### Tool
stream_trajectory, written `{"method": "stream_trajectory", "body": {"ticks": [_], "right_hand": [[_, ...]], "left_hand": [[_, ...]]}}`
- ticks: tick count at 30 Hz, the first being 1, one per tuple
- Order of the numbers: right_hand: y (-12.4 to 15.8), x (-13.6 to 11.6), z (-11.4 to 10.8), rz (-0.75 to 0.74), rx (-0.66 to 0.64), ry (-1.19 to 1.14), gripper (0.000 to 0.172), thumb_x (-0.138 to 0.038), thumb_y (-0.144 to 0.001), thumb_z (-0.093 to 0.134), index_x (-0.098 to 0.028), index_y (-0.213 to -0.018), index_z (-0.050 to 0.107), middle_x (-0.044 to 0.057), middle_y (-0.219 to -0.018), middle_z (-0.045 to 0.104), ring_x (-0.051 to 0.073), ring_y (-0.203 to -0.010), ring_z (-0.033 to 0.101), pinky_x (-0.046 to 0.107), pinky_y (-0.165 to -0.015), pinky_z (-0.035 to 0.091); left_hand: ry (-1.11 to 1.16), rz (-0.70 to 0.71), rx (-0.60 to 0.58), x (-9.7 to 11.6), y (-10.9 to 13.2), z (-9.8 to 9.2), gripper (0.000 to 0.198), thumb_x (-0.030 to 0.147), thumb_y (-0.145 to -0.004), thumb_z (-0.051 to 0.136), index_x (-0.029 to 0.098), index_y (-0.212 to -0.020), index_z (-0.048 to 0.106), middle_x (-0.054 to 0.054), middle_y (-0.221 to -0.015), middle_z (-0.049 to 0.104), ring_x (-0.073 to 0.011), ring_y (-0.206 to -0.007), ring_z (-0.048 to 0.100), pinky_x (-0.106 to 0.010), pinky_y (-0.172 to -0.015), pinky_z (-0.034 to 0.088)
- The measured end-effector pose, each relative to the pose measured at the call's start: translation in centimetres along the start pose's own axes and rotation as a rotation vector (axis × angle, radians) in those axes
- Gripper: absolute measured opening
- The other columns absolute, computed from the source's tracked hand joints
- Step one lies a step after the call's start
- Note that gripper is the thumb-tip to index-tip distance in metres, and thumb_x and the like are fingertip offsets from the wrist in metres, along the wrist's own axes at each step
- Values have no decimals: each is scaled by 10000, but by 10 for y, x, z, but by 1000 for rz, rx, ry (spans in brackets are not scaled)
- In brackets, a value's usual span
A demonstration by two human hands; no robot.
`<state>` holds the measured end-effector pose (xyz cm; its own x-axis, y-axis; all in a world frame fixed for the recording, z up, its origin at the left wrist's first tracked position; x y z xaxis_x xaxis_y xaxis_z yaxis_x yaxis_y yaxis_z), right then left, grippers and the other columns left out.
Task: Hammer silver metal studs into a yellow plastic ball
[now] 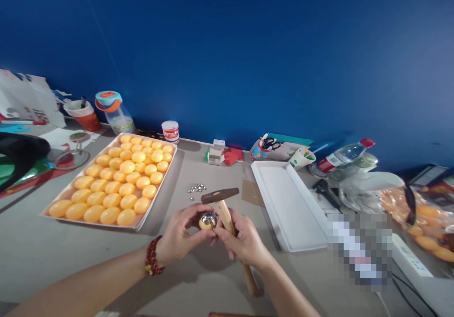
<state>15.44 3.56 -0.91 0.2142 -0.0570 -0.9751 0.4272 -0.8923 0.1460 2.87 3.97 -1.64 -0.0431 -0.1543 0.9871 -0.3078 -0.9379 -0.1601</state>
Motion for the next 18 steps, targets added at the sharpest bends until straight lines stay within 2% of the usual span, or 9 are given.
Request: {"method": "stream_trajectory", "body": {"ticks": [5, 9, 14, 18], "right_hand": [[0, 2, 0, 21, 24, -26, 266, -452, -853, 572, -203, -845, 478, -2, -626, 688, 59, -319, 456, 157, -328, 351], [0, 1, -1, 5, 59, -6, 240, -423, -851, 572, -206, -816, 476, -23, -583, 655, 54, -312, 438, 159, -333, 353], [0, 8, -7, 74, 94, 3, 234, -369, -791, 651, -210, -790, 480, -32, -568, 661, 60, -295, 437, 160, -308, 340], [2, 4, -10, -1, 51, -17, 313, -491, -832, 608, -204, -826, 482, -2, -599, 683, 69, -307, 444, 174, -327, 342]], "left_hand": [[-72, 39, 40, 0, 2, -5, 387, 226, -771, 725, 193, -1136, 600, -115, -1150, 672, -231, -930, 687, -316, -794, 576], [-66, 27, 42, 0, 3, -6, 384, 225, -776, 722, 199, -1135, 588, -118, -1149, 669, -224, -898, 694, -317, -771, 585], [43, -16, 15, 0, 2, -2, 399, 237, -741, 758, 182, -1105, 604, -125, -1113, 666, -220, -848, 687, -297, -707, 584], [230, -52, 7, -2, -3, 2, 350, 243, -748, 758, 177, -1057, 607, -95, -1029, 668, -177, -778, 653, -266, -642, 566]]}}
Point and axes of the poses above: each hand's wrist, its own y-axis away from the middle knuckle, its own z-axis out of the palm, x = y × z, the point moved 9 cm from there along -y, towards the middle knuckle
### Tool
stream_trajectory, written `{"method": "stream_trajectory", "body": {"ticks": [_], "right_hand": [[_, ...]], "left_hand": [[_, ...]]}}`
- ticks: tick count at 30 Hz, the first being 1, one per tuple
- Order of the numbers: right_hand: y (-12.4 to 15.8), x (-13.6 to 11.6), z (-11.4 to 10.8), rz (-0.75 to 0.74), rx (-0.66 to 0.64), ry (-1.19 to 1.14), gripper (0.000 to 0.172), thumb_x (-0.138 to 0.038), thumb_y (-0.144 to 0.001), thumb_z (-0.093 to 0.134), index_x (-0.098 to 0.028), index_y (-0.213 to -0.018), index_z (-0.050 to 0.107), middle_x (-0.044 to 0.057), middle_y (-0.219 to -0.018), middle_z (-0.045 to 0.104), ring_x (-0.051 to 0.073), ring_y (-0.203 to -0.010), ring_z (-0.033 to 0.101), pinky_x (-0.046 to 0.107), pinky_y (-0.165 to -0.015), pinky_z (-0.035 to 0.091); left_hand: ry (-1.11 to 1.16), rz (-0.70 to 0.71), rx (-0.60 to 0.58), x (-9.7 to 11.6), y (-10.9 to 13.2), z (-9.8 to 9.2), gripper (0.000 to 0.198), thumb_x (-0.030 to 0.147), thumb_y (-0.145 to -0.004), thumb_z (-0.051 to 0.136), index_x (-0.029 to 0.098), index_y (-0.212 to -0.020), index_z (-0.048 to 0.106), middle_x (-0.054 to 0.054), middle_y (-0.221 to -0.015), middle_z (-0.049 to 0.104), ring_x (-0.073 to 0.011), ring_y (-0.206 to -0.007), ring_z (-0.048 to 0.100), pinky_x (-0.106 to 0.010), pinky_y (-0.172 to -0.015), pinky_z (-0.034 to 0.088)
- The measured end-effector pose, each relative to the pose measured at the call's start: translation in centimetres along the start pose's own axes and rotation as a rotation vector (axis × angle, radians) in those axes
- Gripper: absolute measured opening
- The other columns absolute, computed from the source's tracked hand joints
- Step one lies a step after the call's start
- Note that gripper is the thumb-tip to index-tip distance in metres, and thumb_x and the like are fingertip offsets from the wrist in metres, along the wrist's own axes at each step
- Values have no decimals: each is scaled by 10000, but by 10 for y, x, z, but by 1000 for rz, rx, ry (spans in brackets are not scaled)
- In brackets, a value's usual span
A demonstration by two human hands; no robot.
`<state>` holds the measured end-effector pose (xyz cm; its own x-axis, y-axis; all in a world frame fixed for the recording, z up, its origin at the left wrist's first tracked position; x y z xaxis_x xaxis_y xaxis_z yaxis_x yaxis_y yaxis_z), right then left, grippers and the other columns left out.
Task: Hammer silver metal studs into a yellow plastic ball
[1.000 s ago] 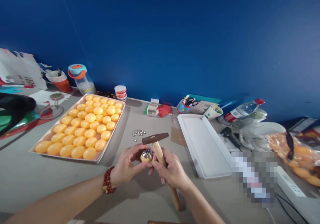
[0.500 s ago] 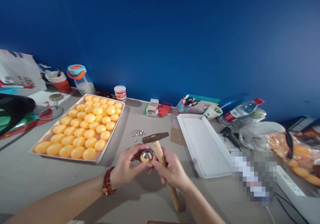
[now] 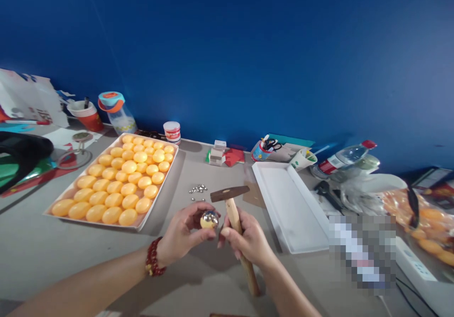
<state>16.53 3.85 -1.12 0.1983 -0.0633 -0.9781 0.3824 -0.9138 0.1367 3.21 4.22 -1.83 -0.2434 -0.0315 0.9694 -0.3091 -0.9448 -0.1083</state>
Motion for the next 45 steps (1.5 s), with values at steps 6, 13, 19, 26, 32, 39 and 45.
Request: {"method": "stream_trajectory", "body": {"ticks": [6, 13, 19, 26, 32, 39, 45], "right_hand": [[7, -10, -12, -111, 54, 250, 257, -430, -951, 467, -205, -841, 521, 11, -636, 676, 81, -360, 457, 191, -387, 340], [5, -13, -7, -104, 22, 388, 182, -374, -929, 496, -213, -855, 541, 2, -649, 663, 108, -401, 511, 210, -436, 380], [6, -16, -10, -127, 39, 429, 177, -354, -942, 470, -211, -868, 544, 3, -652, 663, 113, -413, 513, 220, -470, 384], [7, -23, -5, -222, 50, 660, 198, -344, -934, 455, -192, -880, 570, 3, -607, 614, 150, -504, 563, 229, -511, 355], [5, -26, -4, -260, 74, 707, 218, -341, -946, 431, -184, -870, 562, 5, -622, 609, 144, -503, 561, 226, -513, 338], [4, -23, -6, -256, 84, 707, 235, -355, -947, 425, -190, -833, 548, 10, -608, 612, 152, -498, 571, 228, -508, 340], [4, -21, -10, -246, 95, 685, 221, -357, -950, 440, -188, -862, 552, -2, -583, 605, 154, -509, 587, 223, -518, 346]], "left_hand": [[74, 45, 28, 5, -6, -7, 244, 264, -848, 655, 167, -1061, 585, -98, -1028, 646, -95, -632, 584, -236, -588, 528], [18, -7, 118, 4, -6, -15, 303, 315, -824, 675, 162, -1058, 557, -48, -823, 649, -64, -519, 523, -189, -493, 476], [159, 51, 88, 7, -13, -16, 353, 254, -764, 735, 192, -1072, 574, 13, -750, 598, -101, -548, 593, -244, -514, 554], [154, 65, 146, 8, -15, -27, 292, 212, -766, 728, 186, -1023, 591, -31, -941, 625, -99, -560, 622, -273, -513, 581], [141, 75, 159, 6, -17, -28, 317, 183, -736, 750, 180, -1013, 595, -20, -915, 612, -92, -543, 611, -267, -487, 585], [131, 86, 154, 7, -17, -28, 331, 160, -727, 754, 172, -1010, 583, 1, -819, 628, -92, -520, 609, -241, -476, 572], [137, 104, 173, 8, -18, -30, 311, 145, -723, 753, 168, -993, 600, -5, -820, 630, -94, -558, 590, -229, -460, 569]]}}
Point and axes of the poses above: each hand's wrist, its own y-axis away from the middle knuckle, its own z-axis out of the palm, x = y × z, the point moved 9 cm from there along -y, towards the middle knuckle
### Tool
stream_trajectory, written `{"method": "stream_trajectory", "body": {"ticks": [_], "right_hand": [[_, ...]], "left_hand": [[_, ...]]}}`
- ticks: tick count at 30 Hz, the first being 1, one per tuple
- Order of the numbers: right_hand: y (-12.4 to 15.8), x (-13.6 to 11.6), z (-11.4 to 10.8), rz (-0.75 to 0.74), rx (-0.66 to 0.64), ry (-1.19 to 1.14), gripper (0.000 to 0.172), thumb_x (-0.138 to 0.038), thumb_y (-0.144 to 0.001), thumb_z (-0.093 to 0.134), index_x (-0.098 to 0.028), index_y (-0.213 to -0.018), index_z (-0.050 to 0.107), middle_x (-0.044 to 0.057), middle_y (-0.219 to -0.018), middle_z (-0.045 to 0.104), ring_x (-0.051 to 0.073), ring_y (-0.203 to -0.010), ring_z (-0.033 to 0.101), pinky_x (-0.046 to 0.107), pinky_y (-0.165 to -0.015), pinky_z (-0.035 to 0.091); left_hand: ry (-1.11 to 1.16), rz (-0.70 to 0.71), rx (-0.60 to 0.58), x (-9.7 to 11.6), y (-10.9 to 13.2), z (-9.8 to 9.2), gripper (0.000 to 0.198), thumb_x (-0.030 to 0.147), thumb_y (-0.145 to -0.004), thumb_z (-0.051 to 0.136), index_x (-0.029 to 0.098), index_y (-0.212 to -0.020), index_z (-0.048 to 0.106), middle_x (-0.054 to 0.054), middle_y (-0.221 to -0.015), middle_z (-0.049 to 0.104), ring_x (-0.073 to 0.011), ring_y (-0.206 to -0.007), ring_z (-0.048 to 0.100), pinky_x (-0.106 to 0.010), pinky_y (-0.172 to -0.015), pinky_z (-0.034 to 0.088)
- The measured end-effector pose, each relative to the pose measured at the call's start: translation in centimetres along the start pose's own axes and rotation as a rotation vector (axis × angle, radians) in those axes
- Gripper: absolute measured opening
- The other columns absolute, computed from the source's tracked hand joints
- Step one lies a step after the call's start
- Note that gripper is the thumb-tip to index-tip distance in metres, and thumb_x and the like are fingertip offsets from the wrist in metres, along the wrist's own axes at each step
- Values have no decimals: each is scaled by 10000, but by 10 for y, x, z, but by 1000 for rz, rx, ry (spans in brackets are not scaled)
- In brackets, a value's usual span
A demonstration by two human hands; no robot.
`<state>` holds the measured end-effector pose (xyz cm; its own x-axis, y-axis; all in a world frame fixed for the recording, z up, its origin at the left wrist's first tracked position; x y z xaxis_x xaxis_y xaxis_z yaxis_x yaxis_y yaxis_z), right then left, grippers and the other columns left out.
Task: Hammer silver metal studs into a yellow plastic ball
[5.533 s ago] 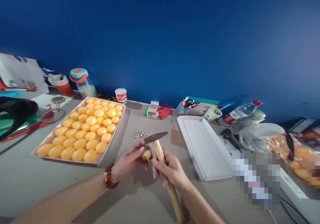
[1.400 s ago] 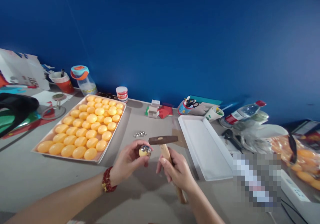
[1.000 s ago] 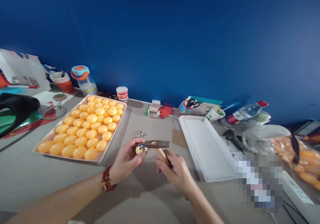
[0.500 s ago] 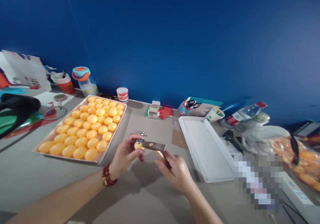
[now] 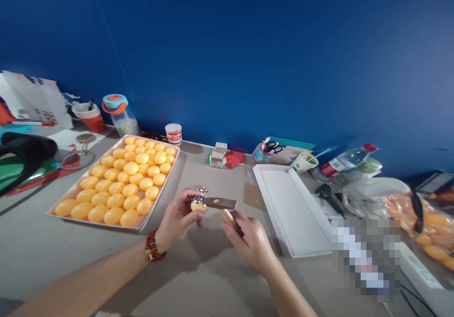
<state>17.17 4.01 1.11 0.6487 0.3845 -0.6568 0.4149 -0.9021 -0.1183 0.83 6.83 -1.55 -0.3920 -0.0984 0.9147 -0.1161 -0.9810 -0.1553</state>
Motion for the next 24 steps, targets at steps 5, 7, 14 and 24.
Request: {"method": "stream_trajectory", "body": {"ticks": [5, 7, 14, 24], "right_hand": [[-1, -4, 1, -43, -7, 33, 230, -352, -950, 435, -193, -847, 565, -1, -607, 602, 145, -500, 565, 226, -512, 334], [0, -3, 1, -35, 4, 42, 225, -355, -948, 437, -189, -872, 569, -4, -599, 594, 146, -496, 556, 228, -509, 329], [0, -2, 0, -22, -1, 23, 229, -352, -943, 434, -195, -814, 538, -5, -580, 584, 143, -486, 552, 228, -503, 332], [-1, -2, 0, -2, -11, -10, 228, -355, -947, 442, -194, -817, 535, -9, -581, 586, 142, -498, 566, 228, -507, 336]], "left_hand": [[19, 14, 15, 0, -2, -2, 296, 167, -729, 751, 182, -987, 605, -35, -952, 635, -101, -592, 582, -256, -450, 577], [13, 15, 17, 0, -2, -3, 294, 170, -735, 747, 181, -992, 604, -38, -955, 635, -96, -584, 575, -258, -451, 578], [-35, 33, 18, 6, 0, -1, 309, 155, -728, 751, 172, -998, 601, -47, -967, 638, -91, -581, 583, -246, -473, 575], [-63, 26, 11, 5, 1, 0, 339, 167, -731, 756, 191, -1026, 591, -48, -1005, 642, -94, -611, 589, -245, -500, 571]]}}
Point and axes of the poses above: each hand's wrist, its own y-axis away from the middle knuckle, its own z-axis out of the palm, x = y × z, the point moved 9 cm from there along -y, towards the middle knuckle
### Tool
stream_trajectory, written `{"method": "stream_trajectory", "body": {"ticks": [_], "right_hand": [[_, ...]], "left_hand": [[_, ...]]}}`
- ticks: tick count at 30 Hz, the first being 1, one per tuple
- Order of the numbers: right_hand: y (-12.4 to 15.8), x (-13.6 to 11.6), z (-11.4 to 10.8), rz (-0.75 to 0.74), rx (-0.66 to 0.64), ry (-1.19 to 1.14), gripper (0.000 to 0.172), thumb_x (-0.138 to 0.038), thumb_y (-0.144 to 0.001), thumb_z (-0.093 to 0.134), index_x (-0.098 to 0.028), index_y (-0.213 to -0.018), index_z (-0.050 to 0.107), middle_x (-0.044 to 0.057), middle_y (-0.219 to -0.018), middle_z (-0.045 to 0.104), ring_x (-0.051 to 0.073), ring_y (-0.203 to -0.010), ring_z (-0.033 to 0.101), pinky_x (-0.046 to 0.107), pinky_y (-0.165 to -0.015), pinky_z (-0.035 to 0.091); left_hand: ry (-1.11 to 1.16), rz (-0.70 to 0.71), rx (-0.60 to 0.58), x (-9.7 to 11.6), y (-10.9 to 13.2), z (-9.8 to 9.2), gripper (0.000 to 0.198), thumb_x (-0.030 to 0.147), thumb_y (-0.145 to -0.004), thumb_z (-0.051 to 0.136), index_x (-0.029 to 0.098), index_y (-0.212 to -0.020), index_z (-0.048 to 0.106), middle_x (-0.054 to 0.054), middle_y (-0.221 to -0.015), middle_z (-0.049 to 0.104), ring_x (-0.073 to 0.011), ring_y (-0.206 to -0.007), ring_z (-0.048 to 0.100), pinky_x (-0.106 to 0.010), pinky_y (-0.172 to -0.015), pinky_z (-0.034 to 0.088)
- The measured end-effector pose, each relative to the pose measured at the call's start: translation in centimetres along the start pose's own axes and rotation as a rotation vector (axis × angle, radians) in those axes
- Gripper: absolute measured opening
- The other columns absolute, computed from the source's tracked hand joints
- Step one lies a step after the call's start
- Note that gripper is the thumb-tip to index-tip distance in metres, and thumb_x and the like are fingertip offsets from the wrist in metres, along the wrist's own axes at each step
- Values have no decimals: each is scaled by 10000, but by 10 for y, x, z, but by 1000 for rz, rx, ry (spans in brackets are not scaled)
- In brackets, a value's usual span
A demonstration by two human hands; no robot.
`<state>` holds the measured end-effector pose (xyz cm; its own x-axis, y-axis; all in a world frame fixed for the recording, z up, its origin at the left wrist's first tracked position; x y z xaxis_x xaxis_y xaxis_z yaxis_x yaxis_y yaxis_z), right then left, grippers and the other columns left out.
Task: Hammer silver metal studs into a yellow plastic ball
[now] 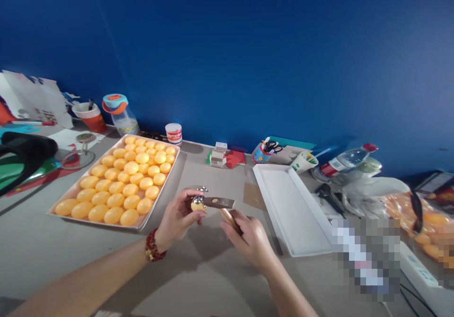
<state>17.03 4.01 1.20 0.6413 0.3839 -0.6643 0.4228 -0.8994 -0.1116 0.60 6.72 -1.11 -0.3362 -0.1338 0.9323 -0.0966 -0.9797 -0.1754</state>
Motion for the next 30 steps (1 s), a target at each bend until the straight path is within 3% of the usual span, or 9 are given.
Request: {"method": "stream_trajectory", "body": {"ticks": [11, 20, 30], "right_hand": [[0, 2, -5, 18, 37, -32, 233, -351, -941, 450, -200, -777, 518, -17, -557, 572, 133, -475, 535, 225, -494, 344], [-1, 0, -10, 14, 69, -72, 249, -337, -933, 457, -205, -728, 505, -27, -558, 553, 115, -451, 507, 220, -487, 350], [1, 3, -8, 16, 66, -45, 235, -343, -935, 453, -200, -758, 514, -30, -555, 533, 118, -455, 496, 223, -483, 332]], "left_hand": [[91, -32, -52, -2, -2, 2, 288, 229, -780, 721, 186, -1043, 611, -53, -994, 625, -110, -630, 589, -274, -525, 579], [289, -205, -93, -15, 0, 5, 189, 242, -868, 608, 196, -1051, 617, -6, -785, 595, -115, -625, 579, -274, -598, 536], [241, -164, -105, -11, 1, 5, 209, 204, -843, 583, 199, -1051, 603, -21, -835, 612, -125, -622, 571, -274, -600, 503]]}}
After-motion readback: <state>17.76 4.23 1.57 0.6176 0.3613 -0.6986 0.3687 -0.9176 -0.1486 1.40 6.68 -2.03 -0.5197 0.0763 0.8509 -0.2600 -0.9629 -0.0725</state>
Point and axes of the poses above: each hand's wrist, its own y-axis away from the middle knuckle, its own z-axis out of the palm, x = y × z, the point moved 9 cm from there along -y, towards the middle knuckle
